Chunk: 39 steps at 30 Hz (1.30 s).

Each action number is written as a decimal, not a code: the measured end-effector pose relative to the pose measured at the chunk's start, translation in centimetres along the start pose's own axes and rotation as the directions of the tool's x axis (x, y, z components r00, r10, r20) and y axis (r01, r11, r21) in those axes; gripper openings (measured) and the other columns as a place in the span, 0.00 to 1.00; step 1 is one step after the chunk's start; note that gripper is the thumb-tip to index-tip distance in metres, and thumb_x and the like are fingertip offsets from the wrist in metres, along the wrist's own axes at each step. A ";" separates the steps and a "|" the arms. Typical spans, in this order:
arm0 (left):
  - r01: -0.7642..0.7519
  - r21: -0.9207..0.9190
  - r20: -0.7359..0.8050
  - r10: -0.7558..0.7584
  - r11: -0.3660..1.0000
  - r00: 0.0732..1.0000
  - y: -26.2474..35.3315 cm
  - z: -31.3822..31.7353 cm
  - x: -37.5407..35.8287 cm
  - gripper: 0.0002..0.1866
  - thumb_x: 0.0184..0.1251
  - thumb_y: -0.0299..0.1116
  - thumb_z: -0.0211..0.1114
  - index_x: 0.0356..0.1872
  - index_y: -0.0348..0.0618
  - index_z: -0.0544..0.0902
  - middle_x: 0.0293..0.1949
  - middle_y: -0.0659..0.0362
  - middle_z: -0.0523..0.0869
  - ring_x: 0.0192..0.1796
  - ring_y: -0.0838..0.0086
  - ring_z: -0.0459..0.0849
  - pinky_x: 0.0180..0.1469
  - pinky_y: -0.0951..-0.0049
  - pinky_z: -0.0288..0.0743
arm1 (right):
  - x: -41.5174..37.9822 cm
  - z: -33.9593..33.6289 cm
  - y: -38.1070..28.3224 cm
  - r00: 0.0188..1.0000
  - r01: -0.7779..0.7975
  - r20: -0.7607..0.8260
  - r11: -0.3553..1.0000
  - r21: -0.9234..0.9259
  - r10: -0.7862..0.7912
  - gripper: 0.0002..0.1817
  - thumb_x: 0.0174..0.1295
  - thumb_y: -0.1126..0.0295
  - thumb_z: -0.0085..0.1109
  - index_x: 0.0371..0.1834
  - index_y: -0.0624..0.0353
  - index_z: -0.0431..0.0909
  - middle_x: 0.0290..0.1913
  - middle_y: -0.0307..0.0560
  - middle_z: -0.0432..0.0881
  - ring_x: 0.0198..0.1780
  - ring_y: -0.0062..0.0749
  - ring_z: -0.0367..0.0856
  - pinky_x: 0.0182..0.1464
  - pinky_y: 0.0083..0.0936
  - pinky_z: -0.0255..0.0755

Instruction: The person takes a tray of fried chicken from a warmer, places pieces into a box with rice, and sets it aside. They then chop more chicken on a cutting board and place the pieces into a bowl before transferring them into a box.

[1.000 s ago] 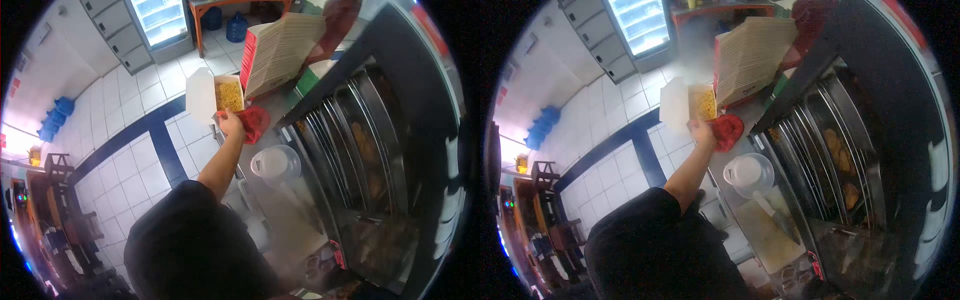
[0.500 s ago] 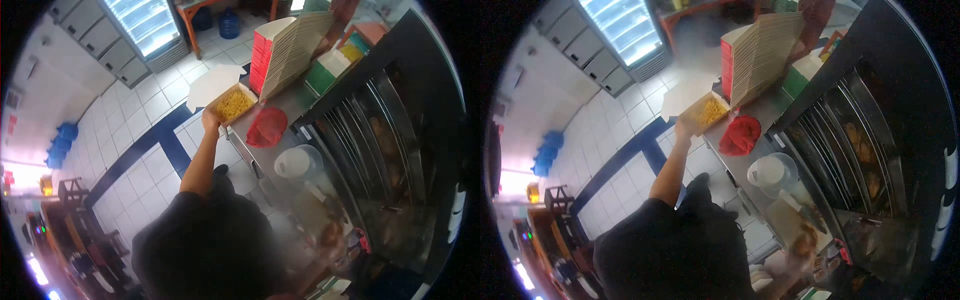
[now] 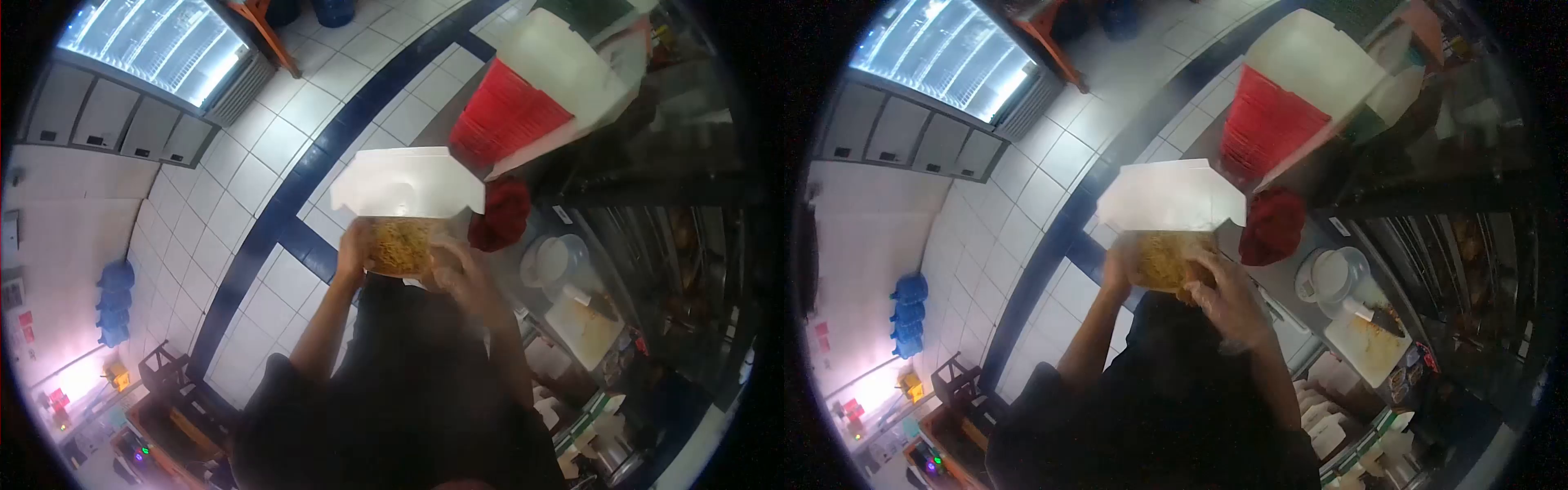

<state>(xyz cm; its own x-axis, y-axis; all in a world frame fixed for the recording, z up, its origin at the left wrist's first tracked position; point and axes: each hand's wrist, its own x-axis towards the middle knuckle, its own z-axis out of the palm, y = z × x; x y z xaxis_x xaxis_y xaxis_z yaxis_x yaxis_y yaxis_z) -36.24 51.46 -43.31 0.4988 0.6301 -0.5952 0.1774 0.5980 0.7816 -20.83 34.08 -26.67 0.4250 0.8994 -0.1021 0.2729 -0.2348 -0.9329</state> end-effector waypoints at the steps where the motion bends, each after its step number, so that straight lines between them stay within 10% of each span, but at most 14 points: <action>1: -0.082 0.108 0.098 0.072 0.991 0.993 0.6 0.8 -0.8 0.23 0.75 0.47 0.48 0.56 0.40 0.80 0.47 0.55 0.83 0.50 0.67 0.81 0.51 0.68 0.76 | -0.4 0.5 -0.9 0.999 -0.011 -0.049 0.997 -0.076 0.008 0.24 0.62 0.65 0.59 0.61 0.63 0.74 0.54 0.55 0.79 0.56 0.45 0.78 0.61 0.36 0.69; 3: -0.146 0.202 0.211 0.103 0.968 0.972 -1.6 2.1 -0.5 0.24 0.75 0.47 0.48 0.57 0.40 0.79 0.48 0.54 0.83 0.50 0.67 0.82 0.52 0.67 0.77 | -2.4 1.0 -2.7 0.994 -0.057 -0.098 0.987 -0.153 0.042 0.25 0.61 0.65 0.59 0.61 0.63 0.74 0.55 0.57 0.79 0.59 0.48 0.78 0.64 0.37 0.66; 6: 0.439 -0.299 0.456 -0.277 0.848 0.846 -6.1 4.9 2.0 0.25 0.75 0.47 0.47 0.58 0.37 0.76 0.50 0.53 0.82 0.52 0.65 0.83 0.53 0.66 0.78 | -5.2 -0.2 -6.0 0.946 -0.251 -0.179 0.960 0.123 0.270 0.25 0.62 0.62 0.60 0.60 0.64 0.74 0.57 0.58 0.78 0.62 0.48 0.76 0.65 0.37 0.66; 8: -0.308 0.135 0.661 0.146 0.942 0.736 -2.3 7.5 0.2 0.24 0.76 0.45 0.46 0.58 0.36 0.75 0.51 0.52 0.81 0.52 0.64 0.82 0.56 0.66 0.78 | -6.0 -1.2 -8.4 0.944 -0.151 -0.308 0.986 -0.076 0.121 0.27 0.63 0.59 0.60 0.61 0.65 0.72 0.57 0.59 0.78 0.62 0.47 0.76 0.65 0.37 0.66; 15: 0.339 0.131 0.733 -0.321 0.932 0.600 -5.4 13.6 -1.5 0.23 0.76 0.40 0.43 0.62 0.34 0.72 0.53 0.52 0.81 0.56 0.67 0.79 0.62 0.65 0.73 | -10.0 0.5 -8.1 0.670 -0.341 -0.559 0.872 0.352 0.488 0.29 0.63 0.57 0.60 0.62 0.65 0.71 0.56 0.60 0.78 0.60 0.49 0.77 0.63 0.37 0.67; 17: 0.434 0.057 0.690 -0.349 0.899 0.634 -5.3 15.6 -3.1 0.24 0.76 0.40 0.43 0.61 0.33 0.73 0.54 0.53 0.81 0.57 0.68 0.79 0.62 0.66 0.71 | -11.5 0.7 -6.1 0.710 -0.575 -0.582 0.803 -0.156 0.396 0.29 0.63 0.57 0.61 0.64 0.62 0.71 0.55 0.63 0.79 0.56 0.54 0.78 0.60 0.39 0.70; 19: 0.251 0.182 0.741 -0.301 0.951 0.601 -3.9 16.1 -4.8 0.25 0.76 0.41 0.43 0.62 0.32 0.72 0.55 0.51 0.80 0.58 0.66 0.78 0.63 0.65 0.70 | -12.5 1.8 -4.2 0.698 -0.567 -0.687 0.740 -0.361 0.200 0.30 0.61 0.58 0.62 0.65 0.59 0.71 0.53 0.66 0.78 0.53 0.57 0.79 0.57 0.42 0.73; 21: 0.037 0.258 0.796 -0.235 0.965 0.558 -5.7 17.2 -6.5 0.26 0.76 0.42 0.42 0.62 0.31 0.72 0.56 0.50 0.80 0.59 0.64 0.78 0.64 0.65 0.68 | -14.7 1.8 -3.3 0.558 -0.826 -0.762 0.314 -0.469 0.330 0.32 0.60 0.58 0.64 0.68 0.57 0.69 0.51 0.62 0.80 0.51 0.56 0.80 0.55 0.46 0.74; 27: -0.153 0.426 0.778 -0.275 0.892 0.564 -14.9 17.4 -9.2 0.28 0.75 0.43 0.44 0.64 0.28 0.72 0.60 0.44 0.78 0.64 0.57 0.74 0.67 0.63 0.63 | -22.6 4.2 -3.7 0.334 -0.941 -0.733 0.260 -0.219 0.592 0.28 0.59 0.58 0.65 0.62 0.55 0.75 0.44 0.58 0.84 0.48 0.55 0.82 0.52 0.45 0.76; 31: -0.101 0.378 0.815 -0.279 0.920 0.509 -18.1 18.9 -14.4 0.27 0.77 0.45 0.45 0.58 0.28 0.76 0.54 0.47 0.82 0.60 0.60 0.78 0.64 0.64 0.67 | -32.0 6.0 -3.1 0.359 -0.916 -0.838 0.326 -0.233 0.411 0.25 0.58 0.59 0.66 0.57 0.57 0.78 0.46 0.59 0.84 0.49 0.52 0.83 0.50 0.43 0.77; 32: 0.038 0.376 0.812 -0.349 0.926 0.467 -18.8 19.1 -16.1 0.27 0.78 0.46 0.45 0.56 0.29 0.77 0.51 0.49 0.84 0.57 0.62 0.81 0.62 0.64 0.71 | -34.9 6.3 -4.1 0.171 -0.930 -0.949 0.362 -0.067 0.265 0.24 0.58 0.60 0.66 0.57 0.58 0.78 0.47 0.58 0.84 0.49 0.50 0.84 0.50 0.41 0.77; 33: 0.016 0.387 0.820 -0.352 0.922 0.452 -19.2 18.8 -18.0 0.27 0.78 0.46 0.45 0.56 0.29 0.77 0.51 0.49 0.84 0.57 0.62 0.81 0.62 0.64 0.71 | -38.0 6.9 -4.8 -0.046 -0.903 -0.992 0.419 0.091 0.116 0.24 0.58 0.61 0.67 0.56 0.59 0.79 0.48 0.58 0.84 0.48 0.47 0.84 0.50 0.38 0.77; 36: 0.066 0.544 0.757 -0.523 0.837 0.393 -17.4 21.2 -25.6 0.24 0.79 0.45 0.43 0.50 0.34 0.80 0.45 0.54 0.86 0.48 0.69 0.85 0.53 0.67 0.78 | -48.5 9.1 -1.8 -0.159 -0.667 -0.930 0.659 0.348 0.331 0.29 0.62 0.58 0.66 0.63 0.61 0.74 0.48 0.53 0.84 0.47 0.42 0.84 0.51 0.35 0.77; 39: -0.045 0.589 0.774 -0.547 0.807 0.318 -19.2 22.4 -32.6 0.25 0.81 0.45 0.40 0.52 0.34 0.79 0.47 0.54 0.85 0.51 0.69 0.84 0.57 0.66 0.76 | -54.6 13.4 2.5 0.067 0.407 -0.805 0.720 0.562 0.590 0.42 0.68 0.42 0.56 0.74 0.64 0.59 0.60 0.50 0.78 0.58 0.38 0.77 0.61 0.37 0.71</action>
<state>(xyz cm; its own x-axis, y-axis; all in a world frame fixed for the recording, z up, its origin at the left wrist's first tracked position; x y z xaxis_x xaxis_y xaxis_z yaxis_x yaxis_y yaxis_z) -36.88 8.31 -34.75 0.7185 -0.5103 -0.4725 0.6203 0.1629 0.7673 -54.87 -10.69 -28.06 0.8838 -0.3752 -0.2794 -0.1152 0.4044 -0.9073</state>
